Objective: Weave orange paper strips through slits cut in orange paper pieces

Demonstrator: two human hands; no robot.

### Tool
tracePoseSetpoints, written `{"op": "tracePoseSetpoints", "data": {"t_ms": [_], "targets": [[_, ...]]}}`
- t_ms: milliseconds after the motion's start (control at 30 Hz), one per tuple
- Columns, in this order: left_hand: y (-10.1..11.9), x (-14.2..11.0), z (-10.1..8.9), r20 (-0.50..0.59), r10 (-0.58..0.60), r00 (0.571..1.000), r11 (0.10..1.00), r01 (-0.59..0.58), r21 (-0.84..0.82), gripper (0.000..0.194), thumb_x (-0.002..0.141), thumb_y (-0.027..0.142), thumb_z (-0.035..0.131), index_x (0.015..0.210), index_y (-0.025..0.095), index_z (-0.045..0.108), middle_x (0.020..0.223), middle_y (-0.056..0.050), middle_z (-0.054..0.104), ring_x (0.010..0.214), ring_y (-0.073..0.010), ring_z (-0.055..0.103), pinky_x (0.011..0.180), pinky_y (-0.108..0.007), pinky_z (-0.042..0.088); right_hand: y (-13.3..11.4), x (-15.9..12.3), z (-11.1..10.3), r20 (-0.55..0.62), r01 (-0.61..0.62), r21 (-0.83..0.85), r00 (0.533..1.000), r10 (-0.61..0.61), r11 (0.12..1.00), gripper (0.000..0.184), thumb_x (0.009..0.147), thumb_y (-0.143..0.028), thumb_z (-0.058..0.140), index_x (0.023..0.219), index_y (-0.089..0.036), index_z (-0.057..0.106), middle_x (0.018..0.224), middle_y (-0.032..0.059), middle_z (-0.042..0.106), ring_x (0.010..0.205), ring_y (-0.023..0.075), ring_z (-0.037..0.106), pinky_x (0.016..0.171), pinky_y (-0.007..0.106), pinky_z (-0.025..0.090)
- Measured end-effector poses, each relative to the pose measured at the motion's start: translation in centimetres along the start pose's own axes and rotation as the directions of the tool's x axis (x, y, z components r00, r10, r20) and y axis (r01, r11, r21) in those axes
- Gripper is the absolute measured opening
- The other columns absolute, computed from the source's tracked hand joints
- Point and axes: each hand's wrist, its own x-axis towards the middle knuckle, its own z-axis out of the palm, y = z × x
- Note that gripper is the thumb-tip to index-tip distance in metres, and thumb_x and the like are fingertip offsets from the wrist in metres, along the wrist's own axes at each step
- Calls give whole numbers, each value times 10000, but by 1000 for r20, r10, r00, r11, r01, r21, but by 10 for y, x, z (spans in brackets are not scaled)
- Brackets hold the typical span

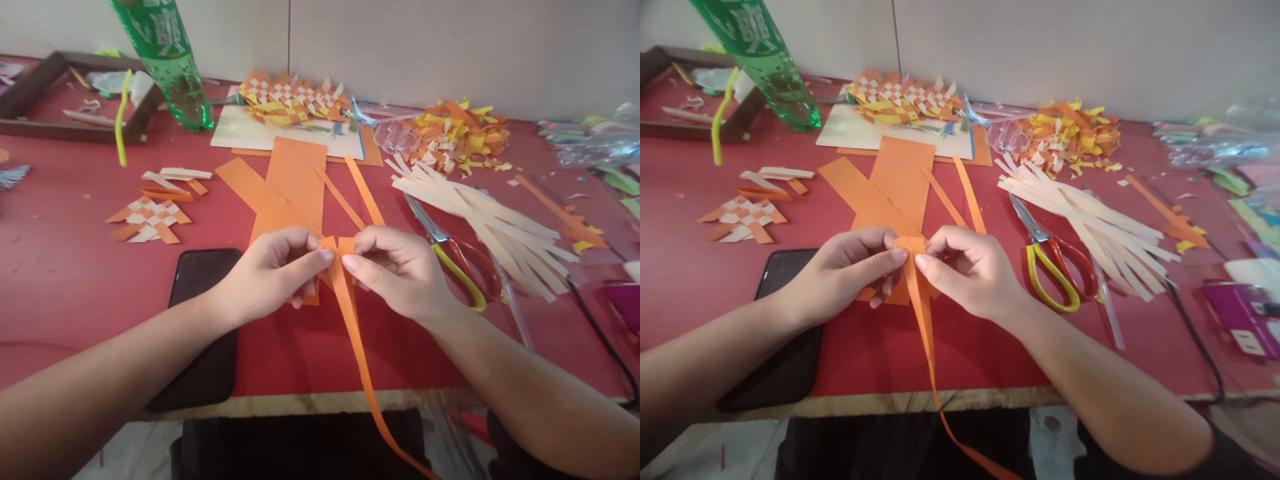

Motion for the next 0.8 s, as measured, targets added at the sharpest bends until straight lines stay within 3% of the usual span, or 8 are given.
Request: {"op": "tracePoseSetpoints", "data": {"t_ms": [200,400,567,800], "targets": [[-3,-1,-3,-9,3,1000,1000,-3,-9,237,921,324,581,743,167,579,551,33,553,464,-72,506,423,-153,444,3,-1,-1,-30,-3,-1,1000,3,1000,221,880,-190,622,693,-195,504,586,-54,482,475,61,435,418,209,337],[0,-1,-2,87,-4,996,999,1,39,220,900,313,603,742,162,578,598,25,556,498,-82,530,438,-168,471,4,-1,-1,-39,-73,52,996,75,996,231,894,-249,629,693,-187,535,586,-39,523,492,76,484,436,216,387],[1,-1,-1,66,10,998,997,-14,71,215,906,301,579,742,163,563,587,16,559,500,-88,535,423,-162,462,1,0,-2,59,-92,84,994,87,992,244,870,-231,652,662,-179,536,569,-26,566,488,77,508,443,210,402],[-1,0,-1,1,7,1000,1000,-7,7,206,898,289,586,739,160,563,560,28,539,467,-75,507,397,-145,433,2,-1,-2,-5,-57,39,998,58,998,237,869,-232,652,666,-187,538,586,-26,564,496,81,514,447,215,415]]}}
